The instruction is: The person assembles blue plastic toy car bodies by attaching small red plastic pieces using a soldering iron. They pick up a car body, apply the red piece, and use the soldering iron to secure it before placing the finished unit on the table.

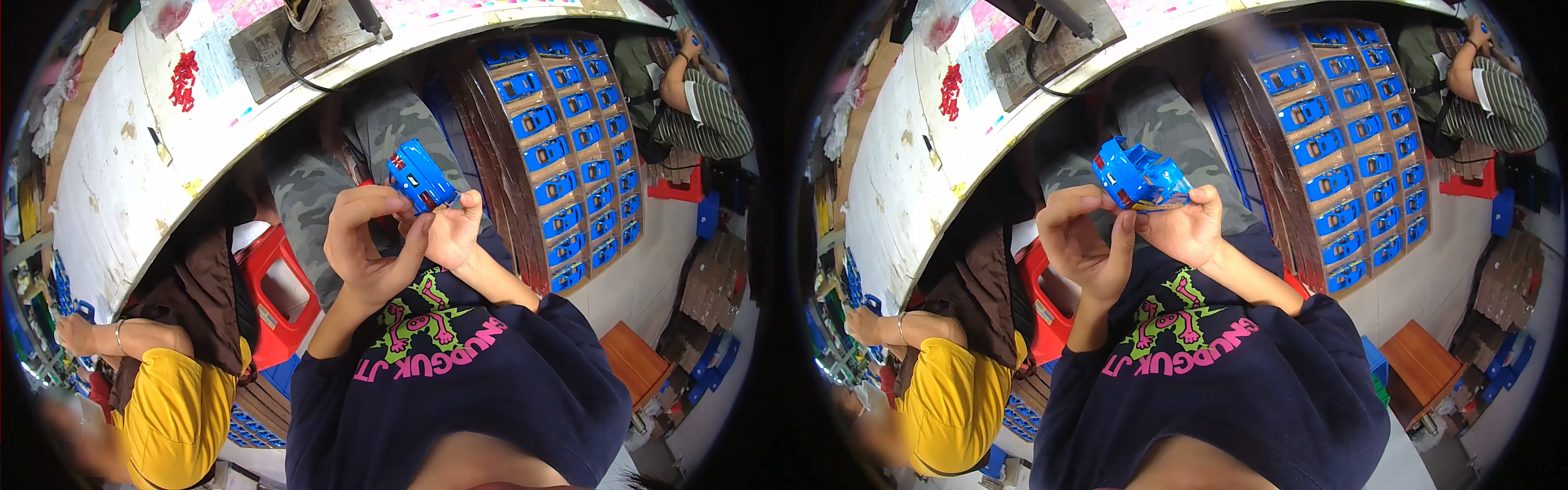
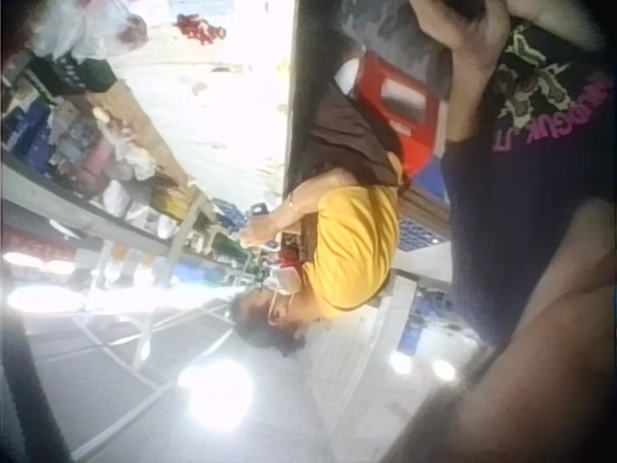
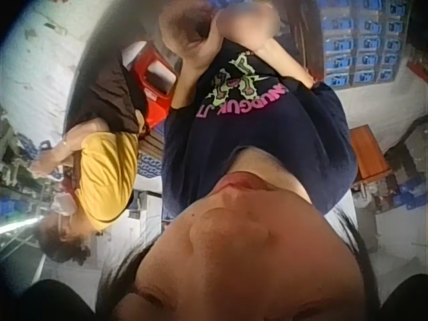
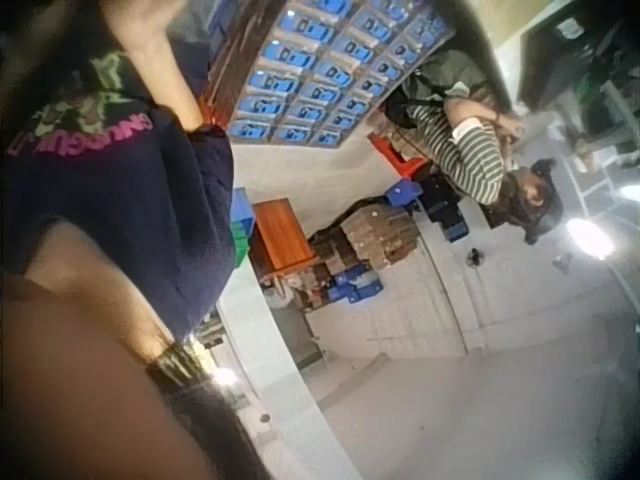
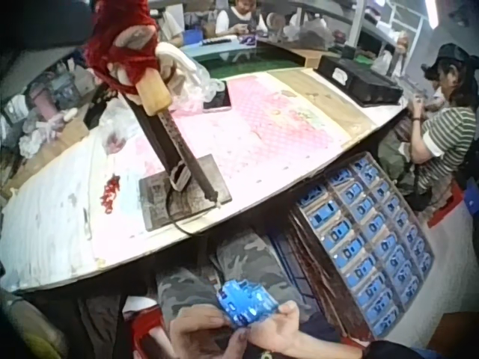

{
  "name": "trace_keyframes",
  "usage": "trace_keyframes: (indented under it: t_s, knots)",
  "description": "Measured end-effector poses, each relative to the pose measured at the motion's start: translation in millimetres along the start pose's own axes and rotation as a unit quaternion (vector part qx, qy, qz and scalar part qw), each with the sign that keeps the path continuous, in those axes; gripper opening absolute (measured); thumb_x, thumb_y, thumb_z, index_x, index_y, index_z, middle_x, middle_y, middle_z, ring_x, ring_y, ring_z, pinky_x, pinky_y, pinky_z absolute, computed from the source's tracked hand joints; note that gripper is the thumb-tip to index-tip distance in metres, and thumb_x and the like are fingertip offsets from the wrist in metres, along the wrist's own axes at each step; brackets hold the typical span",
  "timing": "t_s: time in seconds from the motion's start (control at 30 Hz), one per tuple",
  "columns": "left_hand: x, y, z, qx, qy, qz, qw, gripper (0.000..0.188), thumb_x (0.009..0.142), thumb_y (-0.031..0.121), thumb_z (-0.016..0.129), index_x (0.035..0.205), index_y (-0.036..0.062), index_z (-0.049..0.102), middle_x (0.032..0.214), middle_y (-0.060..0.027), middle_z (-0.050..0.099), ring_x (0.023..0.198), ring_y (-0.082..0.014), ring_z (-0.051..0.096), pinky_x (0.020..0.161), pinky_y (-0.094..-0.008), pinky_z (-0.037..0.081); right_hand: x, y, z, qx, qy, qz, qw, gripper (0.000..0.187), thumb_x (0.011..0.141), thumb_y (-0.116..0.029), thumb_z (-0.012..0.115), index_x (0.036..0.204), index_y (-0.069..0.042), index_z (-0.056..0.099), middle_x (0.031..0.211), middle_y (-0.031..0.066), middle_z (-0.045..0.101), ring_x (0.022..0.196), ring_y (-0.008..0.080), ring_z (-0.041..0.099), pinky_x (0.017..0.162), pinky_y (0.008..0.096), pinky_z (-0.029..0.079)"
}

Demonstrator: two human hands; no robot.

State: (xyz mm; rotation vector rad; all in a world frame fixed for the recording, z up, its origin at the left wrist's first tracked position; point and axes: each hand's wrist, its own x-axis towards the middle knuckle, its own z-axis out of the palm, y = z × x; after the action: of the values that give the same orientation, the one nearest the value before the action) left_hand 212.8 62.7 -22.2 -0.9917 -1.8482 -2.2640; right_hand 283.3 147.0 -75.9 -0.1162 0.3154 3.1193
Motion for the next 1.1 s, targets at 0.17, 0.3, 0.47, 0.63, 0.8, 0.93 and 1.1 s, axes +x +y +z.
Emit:
trace_keyframes:
  t_s: [0.17,0.3,0.47,0.63,0.8,0.93,1.1]
  knots:
    - [2,1,-2,0.019,-0.020,0.004,1.000,0.039,0.059,-0.009,0.068,0.091,-0.0014,0.048,0.084,-0.0113,0.051,0.066,-0.0124,0.052,0.056,-0.0211,0.042,-2,-1,-4,0.058,0.001,0.019,0.998,0.081,0.062,-0.034,0.055,0.127,0.003,0.025,0.115,0.0182,0.046,0.100,0.0248,0.048,0.088,0.0328,0.038]
    - [-1,2,-4,0.132,-0.012,0.005,0.991,0.044,0.060,0.001,0.070,0.096,-0.0012,0.046,0.092,-0.0131,0.048,0.082,-0.0184,0.049,0.069,-0.0279,0.040,-1,-3,-15,0.062,-0.027,0.024,0.997,0.077,0.063,-0.034,0.055,0.124,0.003,0.029,0.115,0.0166,0.047,0.102,0.0253,0.047,0.088,0.0339,0.038]
    - [-13,-11,0,0.145,-0.084,-0.104,0.980,0.066,0.067,0.006,0.066,0.120,-0.0011,0.028,0.112,-0.0124,0.041,0.102,-0.0192,0.044,0.086,-0.0281,0.035,-5,0,-16,0.000,0.043,0.018,0.999,0.063,0.065,-0.032,0.053,0.117,0.001,0.041,0.114,0.0164,0.047,0.104,0.0274,0.045,0.087,0.0370,0.036]
    - [-15,-9,-18,-0.033,0.031,-0.195,0.980,0.065,0.076,0.018,0.062,0.125,-0.0003,0.024,0.106,-0.0129,0.047,0.093,-0.0187,0.051,0.080,-0.0299,0.042,2,11,3,-0.200,0.003,0.058,0.978,0.074,0.072,-0.041,0.057,0.127,-0.002,0.026,0.126,0.0162,0.035,0.100,0.0256,0.047,0.082,0.0361,0.038]
    - [48,3,-106,0.067,0.145,-0.236,0.959,0.050,0.081,0.019,0.056,0.121,0.0013,0.034,0.102,-0.0100,0.049,0.091,-0.0155,0.050,0.080,-0.0287,0.041,18,3,-6,-0.399,0.031,0.076,0.913,0.048,0.081,-0.020,0.052,0.123,-0.004,0.034,0.114,0.0131,0.046,0.087,0.0169,0.053,0.076,0.0271,0.042]
    - [107,-11,-187,0.561,0.138,-0.057,0.814,0.066,0.078,0.030,0.059,0.124,-0.0085,0.031,0.109,-0.0205,0.048,0.098,-0.0267,0.049,0.085,-0.0322,0.037,23,-12,-54,-0.544,0.119,0.031,0.830,0.032,0.082,-0.011,0.052,0.112,-0.002,0.045,0.103,0.0082,0.055,0.084,0.0106,0.054,0.072,0.0225,0.043]
    - [154,-32,-254,0.683,0.118,-0.216,0.688,0.078,0.071,0.046,0.058,0.124,-0.0057,0.033,0.108,-0.0278,0.049,0.103,-0.0371,0.048,0.084,-0.0370,0.040,24,-38,-90,-0.519,0.183,0.018,0.835,0.024,0.083,-0.011,0.049,0.104,0.001,0.046,0.093,0.0111,0.058,0.079,0.0138,0.056,0.070,0.0232,0.045]
